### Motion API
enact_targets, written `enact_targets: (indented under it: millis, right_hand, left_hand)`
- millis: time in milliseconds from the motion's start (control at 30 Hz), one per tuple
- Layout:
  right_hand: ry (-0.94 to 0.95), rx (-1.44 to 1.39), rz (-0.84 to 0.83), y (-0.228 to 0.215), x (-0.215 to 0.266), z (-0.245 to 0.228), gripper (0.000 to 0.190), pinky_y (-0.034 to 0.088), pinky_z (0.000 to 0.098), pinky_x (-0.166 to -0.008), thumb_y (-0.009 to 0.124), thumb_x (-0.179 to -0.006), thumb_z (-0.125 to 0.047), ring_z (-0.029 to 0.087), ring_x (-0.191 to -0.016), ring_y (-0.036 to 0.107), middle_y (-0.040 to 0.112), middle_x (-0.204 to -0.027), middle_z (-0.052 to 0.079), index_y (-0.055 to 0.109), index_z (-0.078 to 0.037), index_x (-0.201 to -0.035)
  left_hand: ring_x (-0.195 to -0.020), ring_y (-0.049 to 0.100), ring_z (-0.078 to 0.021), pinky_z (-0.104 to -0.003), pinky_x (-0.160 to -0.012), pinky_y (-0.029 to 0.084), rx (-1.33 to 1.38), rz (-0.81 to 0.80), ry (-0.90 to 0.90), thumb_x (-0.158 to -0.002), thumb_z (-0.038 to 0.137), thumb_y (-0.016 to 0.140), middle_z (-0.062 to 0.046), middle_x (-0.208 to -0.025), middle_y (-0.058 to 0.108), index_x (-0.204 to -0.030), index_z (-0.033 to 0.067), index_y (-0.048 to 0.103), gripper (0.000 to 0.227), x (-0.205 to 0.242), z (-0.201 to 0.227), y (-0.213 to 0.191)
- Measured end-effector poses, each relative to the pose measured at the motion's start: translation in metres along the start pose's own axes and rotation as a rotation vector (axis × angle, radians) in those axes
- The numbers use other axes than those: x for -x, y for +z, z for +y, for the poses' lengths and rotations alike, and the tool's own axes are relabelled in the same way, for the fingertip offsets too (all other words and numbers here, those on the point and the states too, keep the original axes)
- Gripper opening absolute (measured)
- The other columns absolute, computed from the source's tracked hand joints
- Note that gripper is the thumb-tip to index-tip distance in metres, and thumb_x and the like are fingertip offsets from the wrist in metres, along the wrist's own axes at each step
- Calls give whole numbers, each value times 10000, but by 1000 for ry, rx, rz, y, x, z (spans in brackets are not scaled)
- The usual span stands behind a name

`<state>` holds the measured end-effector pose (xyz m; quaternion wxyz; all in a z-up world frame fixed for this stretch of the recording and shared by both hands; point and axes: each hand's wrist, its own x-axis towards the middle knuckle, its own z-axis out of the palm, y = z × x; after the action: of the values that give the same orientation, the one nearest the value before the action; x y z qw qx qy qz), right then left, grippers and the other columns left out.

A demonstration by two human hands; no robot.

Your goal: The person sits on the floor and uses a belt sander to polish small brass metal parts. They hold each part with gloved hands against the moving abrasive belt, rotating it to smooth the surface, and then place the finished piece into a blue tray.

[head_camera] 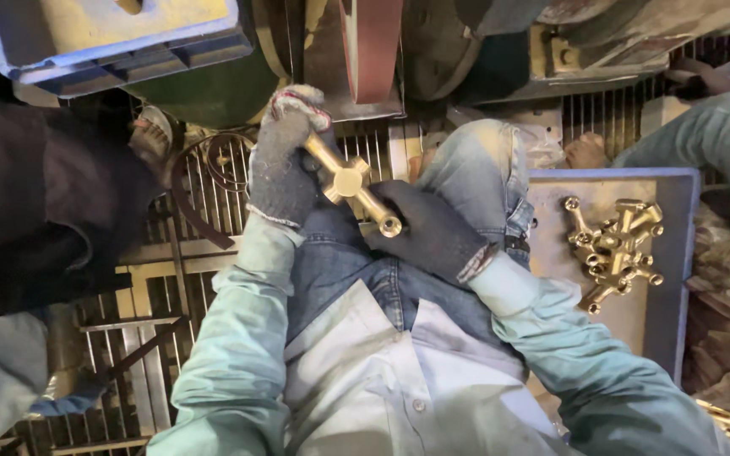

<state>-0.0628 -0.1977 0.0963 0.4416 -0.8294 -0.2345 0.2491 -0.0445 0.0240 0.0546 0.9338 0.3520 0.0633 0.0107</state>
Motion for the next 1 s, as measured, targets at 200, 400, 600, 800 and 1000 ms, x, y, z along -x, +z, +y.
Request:
enact_targets:
  millis: [200, 400, 600, 800, 1000]
  right_hand:
    - [184, 102, -183, 2, -5, 19, 426, 581, 386, -806, 756, -869, -331, 244, -897, 753, 763, -973, 121, 616, -60, -1168]
    - [151, -42, -146, 3, -11, 41, 378, 588, 358, -847, 704, -921, -290, 222, -955, 738, 748, -1034, 120, 598, -54, -1196]
    - [175, -47, -122, -5, -13, 32, 362, 584, 350, -852, 702, -921, -268, 198, -962, 727, 740, -1041, 103, 598, -59, -1198]
    - [-209, 22, 360, -24, 9, 61, 215, 572, 359, -930, 686, -991, -112, 218, -1037, 702, 707, -1102, 115, 618, -81, -1193]
    - [22, -42, 844, -109, 104, 199, 339, 554, 308, -946, 648, -1074, -30, 181, -1041, 659, 656, -1158, 95, 529, -2, -1390]
  left_hand:
    - [-647, 589, -108, -238, -507, 453, -409, 195, 123, -961, 161, 665, -36, -917, 664, -1141, 53, 632, 212, -8, 55, -2]
    - [-704, 631, -170, -352, -643, 625, -525, 311, 390, -856, 186, 748, -27, -882, 598, -1049, 126, 589, 256, -32, 118, -18]
    - [-718, 657, -207, -400, -655, 585, -288, 314, 115, -948, 422, 649, -39, -814, 655, -939, 102, 627, 321, -34, 61, -35]
    - [-791, 628, -159, -351, -743, 546, -296, 31, -416, -925, 275, 688, -15, -910, 661, -1140, 37, 672, 321, 6, -31, -5]
    - [-844, 654, -198, -387, -808, 580, -371, -29, -500, -967, 319, 657, -54, -915, 664, -1163, -5, 660, 378, 9, -45, 0]
